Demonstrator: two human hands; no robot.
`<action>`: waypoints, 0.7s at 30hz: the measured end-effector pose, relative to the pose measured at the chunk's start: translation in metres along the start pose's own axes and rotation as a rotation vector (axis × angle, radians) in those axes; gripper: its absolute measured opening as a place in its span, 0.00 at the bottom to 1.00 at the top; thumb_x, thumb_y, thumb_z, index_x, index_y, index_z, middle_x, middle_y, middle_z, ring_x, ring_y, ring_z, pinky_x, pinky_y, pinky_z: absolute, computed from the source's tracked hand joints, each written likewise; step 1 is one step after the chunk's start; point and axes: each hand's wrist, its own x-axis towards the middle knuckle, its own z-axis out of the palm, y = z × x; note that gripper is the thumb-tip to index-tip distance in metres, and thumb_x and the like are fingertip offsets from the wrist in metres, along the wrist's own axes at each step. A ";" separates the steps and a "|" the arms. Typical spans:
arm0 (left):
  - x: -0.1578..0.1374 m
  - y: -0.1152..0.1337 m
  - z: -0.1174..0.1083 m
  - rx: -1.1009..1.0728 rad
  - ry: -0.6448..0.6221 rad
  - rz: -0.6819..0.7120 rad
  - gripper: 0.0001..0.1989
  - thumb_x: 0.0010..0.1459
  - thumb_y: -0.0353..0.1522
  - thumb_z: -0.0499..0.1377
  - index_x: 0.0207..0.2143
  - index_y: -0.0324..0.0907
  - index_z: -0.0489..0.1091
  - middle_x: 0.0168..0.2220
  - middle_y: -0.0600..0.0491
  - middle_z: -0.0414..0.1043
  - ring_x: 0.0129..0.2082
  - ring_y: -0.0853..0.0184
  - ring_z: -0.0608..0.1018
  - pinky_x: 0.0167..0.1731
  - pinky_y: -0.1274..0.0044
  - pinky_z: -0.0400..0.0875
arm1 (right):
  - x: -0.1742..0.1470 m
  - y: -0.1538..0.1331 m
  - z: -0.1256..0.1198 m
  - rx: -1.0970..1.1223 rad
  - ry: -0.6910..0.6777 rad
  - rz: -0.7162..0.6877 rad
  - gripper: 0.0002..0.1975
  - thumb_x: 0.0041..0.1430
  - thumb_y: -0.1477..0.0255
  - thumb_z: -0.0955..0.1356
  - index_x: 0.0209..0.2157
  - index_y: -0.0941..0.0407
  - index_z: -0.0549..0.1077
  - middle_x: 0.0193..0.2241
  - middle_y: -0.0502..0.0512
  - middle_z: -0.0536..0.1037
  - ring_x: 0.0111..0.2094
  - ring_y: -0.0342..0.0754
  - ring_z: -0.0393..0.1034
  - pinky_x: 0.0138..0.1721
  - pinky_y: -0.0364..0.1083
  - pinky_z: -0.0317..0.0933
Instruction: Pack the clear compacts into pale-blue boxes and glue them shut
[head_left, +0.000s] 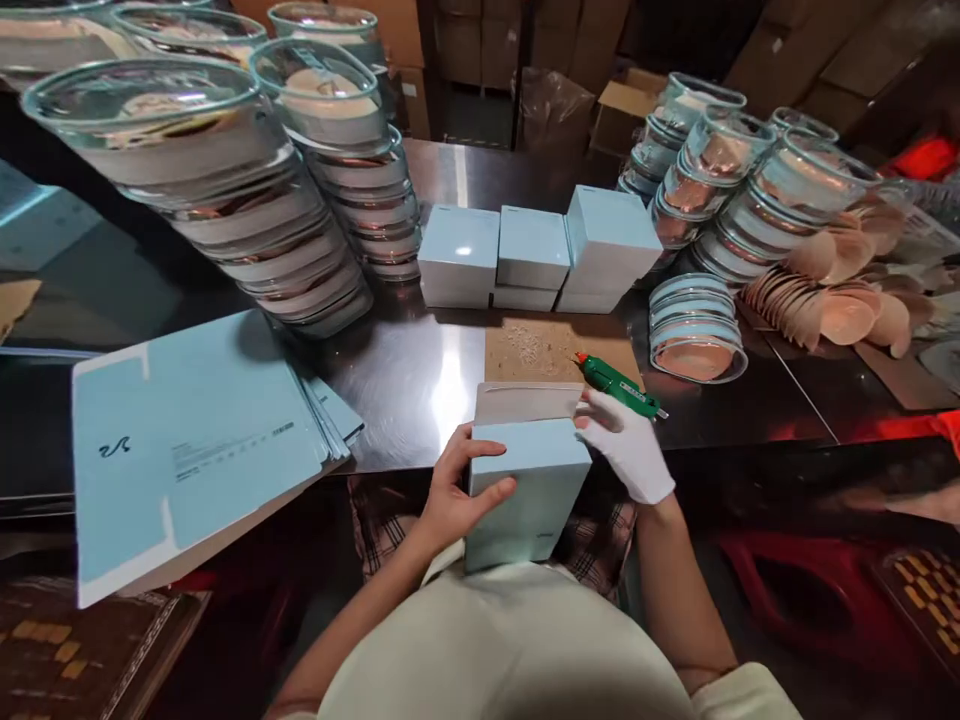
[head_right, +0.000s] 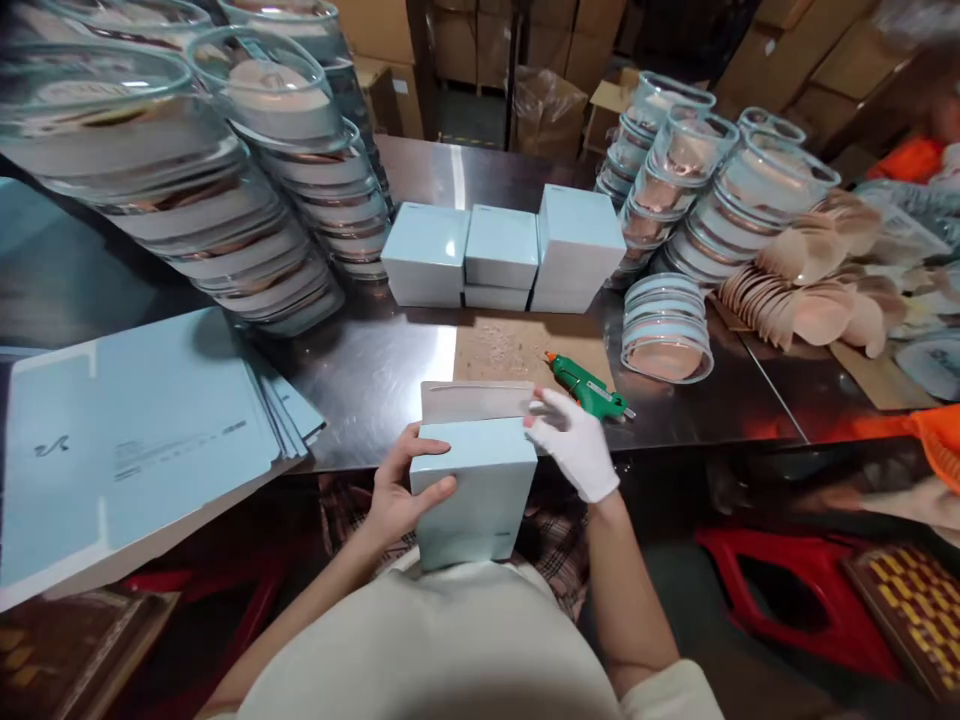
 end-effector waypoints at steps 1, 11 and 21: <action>-0.001 -0.001 0.002 -0.004 -0.003 0.011 0.18 0.61 0.48 0.70 0.42 0.44 0.78 0.58 0.41 0.73 0.57 0.52 0.79 0.54 0.63 0.76 | -0.002 -0.002 0.014 0.093 -0.109 -0.021 0.33 0.45 0.48 0.81 0.47 0.56 0.83 0.43 0.59 0.87 0.42 0.55 0.81 0.47 0.52 0.76; 0.001 -0.015 0.001 -0.142 0.166 0.057 0.21 0.62 0.48 0.70 0.50 0.52 0.67 0.47 0.51 0.72 0.52 0.57 0.82 0.51 0.63 0.77 | -0.013 -0.007 0.012 -0.013 -0.550 -0.589 0.22 0.59 0.53 0.78 0.49 0.51 0.83 0.57 0.62 0.82 0.57 0.55 0.79 0.59 0.57 0.73; 0.014 -0.002 -0.028 -0.128 0.585 -0.020 0.14 0.63 0.44 0.70 0.43 0.51 0.70 0.50 0.54 0.74 0.54 0.61 0.80 0.58 0.65 0.74 | -0.043 0.028 0.024 0.013 -0.055 -0.359 0.42 0.48 0.36 0.76 0.54 0.52 0.77 0.59 0.64 0.76 0.50 0.54 0.79 0.50 0.52 0.78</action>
